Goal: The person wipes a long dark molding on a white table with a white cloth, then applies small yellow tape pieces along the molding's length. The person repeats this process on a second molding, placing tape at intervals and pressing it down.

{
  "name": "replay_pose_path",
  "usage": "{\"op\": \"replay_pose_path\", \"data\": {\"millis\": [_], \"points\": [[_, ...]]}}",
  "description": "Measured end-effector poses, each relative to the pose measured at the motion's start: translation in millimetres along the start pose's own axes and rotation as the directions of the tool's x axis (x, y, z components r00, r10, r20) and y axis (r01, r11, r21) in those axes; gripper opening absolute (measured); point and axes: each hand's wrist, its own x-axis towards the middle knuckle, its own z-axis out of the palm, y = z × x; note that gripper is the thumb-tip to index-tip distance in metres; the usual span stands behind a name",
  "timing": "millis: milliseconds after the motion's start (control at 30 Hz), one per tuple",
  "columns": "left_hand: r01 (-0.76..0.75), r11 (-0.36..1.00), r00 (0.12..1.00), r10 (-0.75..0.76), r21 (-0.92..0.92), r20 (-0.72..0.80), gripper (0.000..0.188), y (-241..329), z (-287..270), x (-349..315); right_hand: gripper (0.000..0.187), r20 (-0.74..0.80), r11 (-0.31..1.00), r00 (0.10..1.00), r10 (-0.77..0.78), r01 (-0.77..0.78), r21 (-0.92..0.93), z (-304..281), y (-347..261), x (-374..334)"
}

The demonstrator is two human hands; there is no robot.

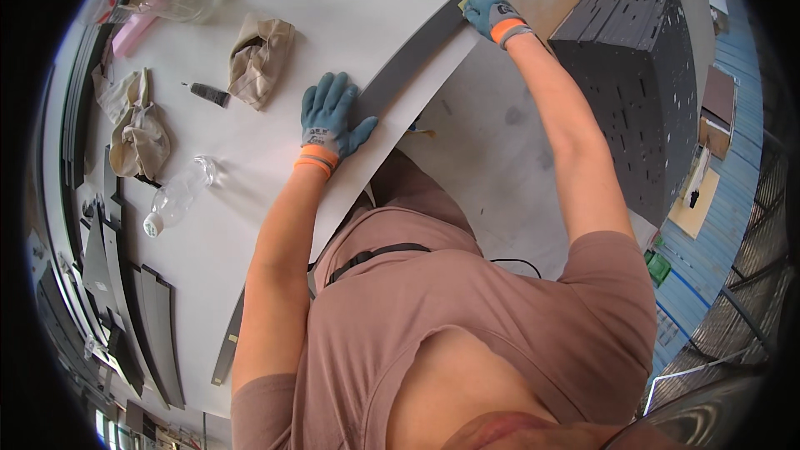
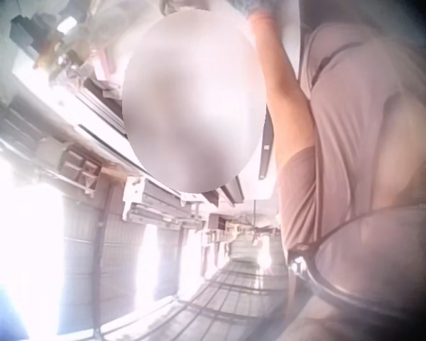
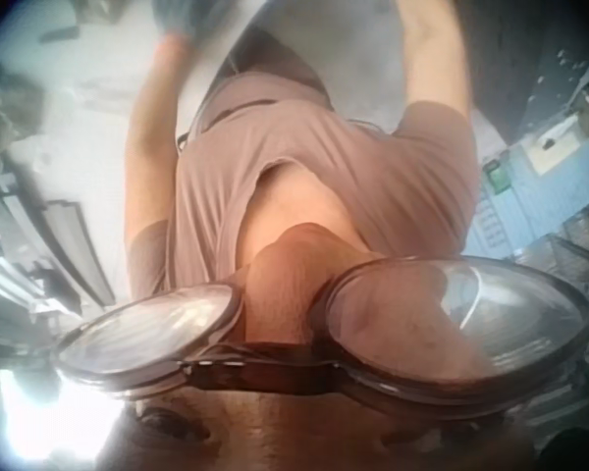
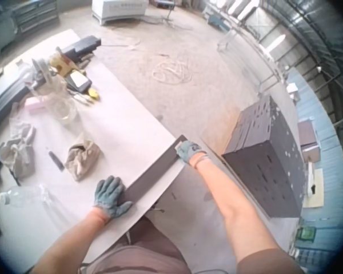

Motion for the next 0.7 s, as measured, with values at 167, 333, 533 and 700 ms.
{"op": "replay_pose_path", "data": {"millis": [167, 333, 533, 700], "points": [[0.006, 1.0, 1.0, -0.006, -0.005, 0.013, 0.067, 2.8, -1.4, 1.2, 0.016, 0.015, 0.988, 0.998, -0.067, 0.069, -0.141, 6.6, 5.9, 4.3], [0.006, 1.0, 1.0, -0.007, 0.007, 0.023, 0.066, 5.2, -0.8, 5.5, 0.016, 0.06, 0.988, 0.998, -0.012, 0.021, -0.154, 7.1, 12.4, 9.3], [-0.016, 0.997, 1.0, 0.017, 0.073, -0.002, 0.064, 8.0, -3.2, 5.9, 0.026, 0.142, 0.98, 0.989, -0.051, 0.022, 0.196, -16.0, 18.7, 17.2], [0.0, 0.981, 0.998, -0.014, 0.193, 0.068, 0.067, 12.8, -7.3, 0.2, 0.027, 0.242, 0.999, 0.97, 0.019, -0.028, 0.033, -18.9, 4.9, 39.7]]}}
